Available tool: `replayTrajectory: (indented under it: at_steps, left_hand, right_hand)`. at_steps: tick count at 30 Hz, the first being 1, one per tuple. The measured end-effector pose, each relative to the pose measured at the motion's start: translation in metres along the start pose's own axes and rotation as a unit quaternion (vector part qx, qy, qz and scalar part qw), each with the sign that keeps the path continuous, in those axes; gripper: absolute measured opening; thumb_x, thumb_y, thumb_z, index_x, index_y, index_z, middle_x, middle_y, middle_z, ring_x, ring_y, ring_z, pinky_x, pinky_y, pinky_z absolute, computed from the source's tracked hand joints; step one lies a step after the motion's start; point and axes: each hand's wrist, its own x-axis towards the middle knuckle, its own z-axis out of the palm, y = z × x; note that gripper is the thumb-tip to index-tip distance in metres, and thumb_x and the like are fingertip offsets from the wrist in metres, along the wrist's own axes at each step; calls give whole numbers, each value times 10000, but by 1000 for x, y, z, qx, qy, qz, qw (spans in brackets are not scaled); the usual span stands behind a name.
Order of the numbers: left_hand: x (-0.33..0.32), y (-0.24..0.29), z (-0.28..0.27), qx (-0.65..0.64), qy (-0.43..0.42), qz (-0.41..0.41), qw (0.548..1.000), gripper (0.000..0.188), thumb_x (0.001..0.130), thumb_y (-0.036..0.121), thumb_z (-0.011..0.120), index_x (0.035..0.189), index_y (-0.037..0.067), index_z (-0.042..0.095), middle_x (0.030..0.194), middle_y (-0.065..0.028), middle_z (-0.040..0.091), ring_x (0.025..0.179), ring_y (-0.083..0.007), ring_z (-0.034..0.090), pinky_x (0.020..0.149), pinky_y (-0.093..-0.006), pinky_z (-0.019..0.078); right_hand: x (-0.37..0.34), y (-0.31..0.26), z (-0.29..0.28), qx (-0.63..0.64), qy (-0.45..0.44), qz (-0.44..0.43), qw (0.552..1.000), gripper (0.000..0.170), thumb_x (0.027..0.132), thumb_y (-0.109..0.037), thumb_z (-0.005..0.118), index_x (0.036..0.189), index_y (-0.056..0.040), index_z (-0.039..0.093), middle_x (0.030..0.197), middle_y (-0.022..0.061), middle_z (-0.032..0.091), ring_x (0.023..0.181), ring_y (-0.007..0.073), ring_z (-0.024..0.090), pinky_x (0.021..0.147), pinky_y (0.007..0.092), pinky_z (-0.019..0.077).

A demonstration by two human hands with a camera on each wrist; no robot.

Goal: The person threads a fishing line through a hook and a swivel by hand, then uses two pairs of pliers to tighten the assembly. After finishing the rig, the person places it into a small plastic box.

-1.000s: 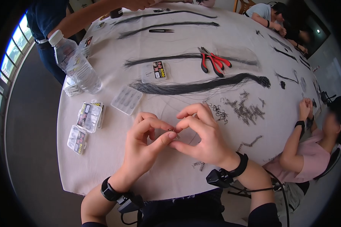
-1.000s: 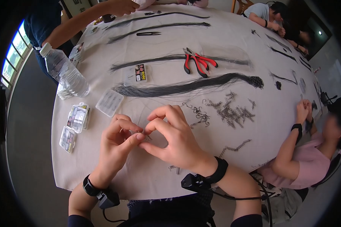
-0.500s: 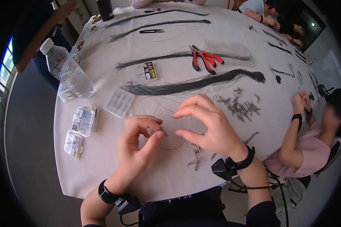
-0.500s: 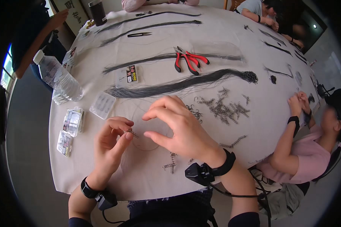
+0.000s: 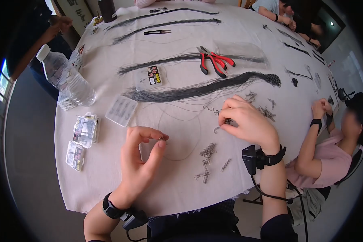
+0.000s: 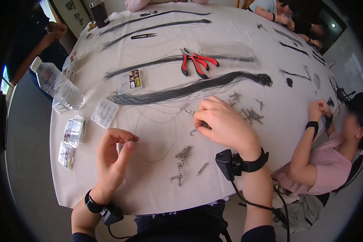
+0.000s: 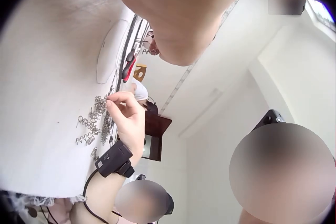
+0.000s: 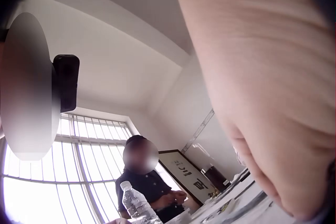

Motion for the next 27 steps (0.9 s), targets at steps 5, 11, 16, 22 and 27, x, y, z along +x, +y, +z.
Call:
replayTrajectory:
  at_steps: [5,11,16,22,27]
  left_hand:
    - [2,1,2,-14,6,26,1000,102,893,15,664,985,49,637,1009,-39,727,1033,-171,536,938,-318,413]
    - [1,0,2,-53,-19,-11,998,98,914,23,671,1007,41,645,1009,-55,728,1039,-175,567,966,-321,415]
    - [-2,1,1,-76,-23,-51,996,102,929,32,679,1023,27,641,1001,-69,723,1005,-165,616,946,-317,437]
    - [-3,-4,4,-131,-39,-53,989,110,967,37,653,1065,-1,619,1026,-98,705,986,-162,677,905,-300,492]
    - [-4,-2,5,-127,-42,-49,990,115,958,40,664,1061,-1,633,1017,-95,700,1001,-164,662,909,-299,487]
  right_hand:
    - [5,-12,-2,75,80,-19,994,48,807,-38,693,835,-31,655,828,68,637,846,223,619,764,342,500]
    - [6,-34,0,383,35,47,922,42,909,19,630,948,11,643,927,42,672,819,117,658,742,280,528]
    - [10,-41,19,531,-35,55,845,125,959,-32,597,1052,8,670,918,41,701,851,101,667,789,256,530]
    - [13,-56,30,580,-57,54,811,200,964,-25,582,1130,38,675,1000,127,744,915,155,714,761,253,541]
    - [14,-58,27,566,-68,80,818,203,975,-27,579,1145,36,671,994,110,744,925,146,717,783,256,553]
